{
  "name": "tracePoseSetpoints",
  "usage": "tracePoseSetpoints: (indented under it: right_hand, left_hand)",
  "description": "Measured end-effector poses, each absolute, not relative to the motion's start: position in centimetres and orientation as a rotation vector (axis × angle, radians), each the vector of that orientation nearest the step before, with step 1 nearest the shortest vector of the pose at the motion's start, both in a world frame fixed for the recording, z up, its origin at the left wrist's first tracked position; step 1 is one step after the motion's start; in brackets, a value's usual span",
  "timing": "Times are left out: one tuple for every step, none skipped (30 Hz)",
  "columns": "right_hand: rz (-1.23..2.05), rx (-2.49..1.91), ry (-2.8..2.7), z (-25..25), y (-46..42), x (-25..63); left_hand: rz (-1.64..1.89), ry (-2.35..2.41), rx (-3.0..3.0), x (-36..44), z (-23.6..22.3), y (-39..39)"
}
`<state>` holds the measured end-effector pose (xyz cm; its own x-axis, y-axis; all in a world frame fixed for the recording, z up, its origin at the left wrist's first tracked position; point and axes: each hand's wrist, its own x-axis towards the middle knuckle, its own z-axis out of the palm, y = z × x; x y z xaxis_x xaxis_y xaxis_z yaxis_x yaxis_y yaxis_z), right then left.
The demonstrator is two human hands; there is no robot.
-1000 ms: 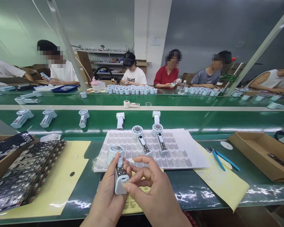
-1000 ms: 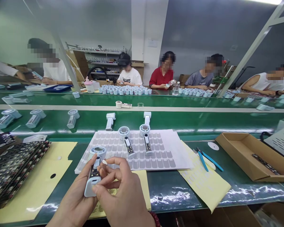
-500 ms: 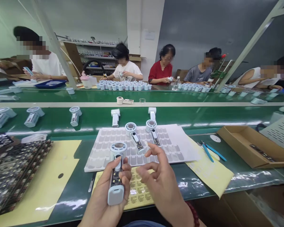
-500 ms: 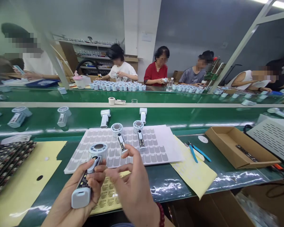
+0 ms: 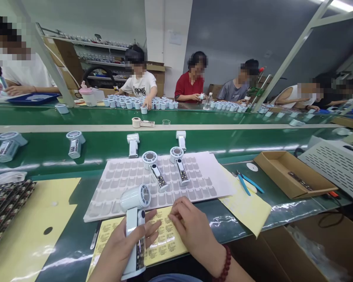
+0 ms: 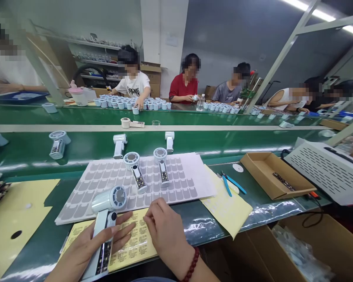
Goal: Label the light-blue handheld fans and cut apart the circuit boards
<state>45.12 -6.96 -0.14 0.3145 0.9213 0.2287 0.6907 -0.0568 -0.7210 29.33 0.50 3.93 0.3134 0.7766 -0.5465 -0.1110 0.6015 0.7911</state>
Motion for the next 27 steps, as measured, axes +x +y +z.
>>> tracePoseSetpoints:
  right_hand:
    - [0.448,-1.744,-1.404,0.2,-7.2,45.3]
    - [0.515,-1.672,-1.350,0.6,-7.6,45.4]
    - [0.575,-1.601,-1.279,1.0,-7.9,45.5]
    - [0.627,-1.538,-1.207,1.6,-8.1,45.5]
    - [0.670,-1.489,-1.146,2.1,-8.2,45.3]
    - [0.722,-1.447,-1.101,2.7,-8.3,45.0]
    - [0.784,-1.406,-1.068,3.3,-8.2,44.6]
    - [0.847,-1.363,-1.044,4.0,-8.0,44.1]
    - [0.904,-1.325,-1.031,4.6,-7.7,43.5]
    - [0.948,-1.299,-1.026,5.2,-7.4,42.9]
    - [0.979,-1.288,-1.029,5.7,-7.0,42.4]
    - [1.002,-1.293,-1.042,6.2,-6.6,41.9]
    - [1.016,-1.316,-1.062,6.6,-6.3,41.5]
    - [1.025,-1.351,-1.084,6.9,-5.9,41.2]
    - [1.028,-1.385,-1.106,7.1,-5.6,41.0]
    - [1.029,-1.409,-1.121,7.3,-5.3,40.9]
    - [1.027,-1.419,-1.135,7.3,-5.1,40.9]
    - [1.023,-1.417,-1.147,7.3,-4.9,40.8]
    - [1.018,-1.409,-1.159,7.3,-4.8,40.8]
    - [1.007,-1.403,-1.174,7.3,-4.7,40.8]
    - [0.986,-1.402,-1.191,7.2,-4.6,40.8]
    - [0.960,-1.409,-1.210,7.1,-4.5,40.8]
    - [0.928,-1.419,-1.233,6.9,-4.5,40.8]
    - [0.890,-1.429,-1.261,6.7,-4.4,40.8]
    - [0.846,-1.437,-1.294,6.6,-4.3,40.7]
    - [0.801,-1.440,-1.330,6.4,-4.3,40.7]
    - [0.759,-1.435,-1.364,6.2,-4.2,40.6]
  left_hand:
    - [0.662,1.109,0.737,29.4,4.1,0.5]
    - [0.669,1.115,0.749,29.5,4.2,0.5]
    - [0.675,1.121,0.760,29.5,4.5,0.5]
    - [0.679,1.126,0.769,29.4,4.7,0.5]
    - [0.680,1.128,0.777,29.4,5.0,0.5]
    - [0.682,1.126,0.781,29.3,5.3,0.6]
    - [0.683,1.114,0.776,29.2,5.5,0.8]
    - [0.689,1.088,0.760,29.1,5.8,0.9]
    - [0.704,1.058,0.729,29.0,5.9,1.1]
    - [0.724,1.028,0.686,29.0,6.0,1.3]
    - [0.744,1.005,0.634,29.0,6.1,1.4]
    - [0.766,0.988,0.591,29.0,6.1,1.6]
    - [0.793,0.979,0.559,29.1,6.1,1.7]
    - [0.819,0.971,0.543,29.1,6.1,1.8]
    - [0.839,0.964,0.538,29.2,6.1,1.9]
    - [0.855,0.959,0.538,29.3,6.2,2.0]
    - [0.865,0.959,0.537,29.3,6.2,2.0]
    - [0.870,0.967,0.531,29.3,6.3,2.1]
    - [0.868,0.982,0.522,29.4,6.3,2.1]
    - [0.866,0.996,0.515,29.4,6.4,2.2]
    - [0.868,1.012,0.508,29.4,6.5,2.3]
    - [0.870,1.019,0.506,29.4,6.6,2.3]
    - [0.872,1.021,0.503,29.5,6.7,2.4]
    - [0.871,1.016,0.496,29.5,6.7,2.5]
    - [0.858,1.005,0.486,29.4,6.8,2.5]
    - [0.838,0.985,0.475,29.4,6.8,2.6]
    - [0.816,0.957,0.467,29.3,6.8,2.7]
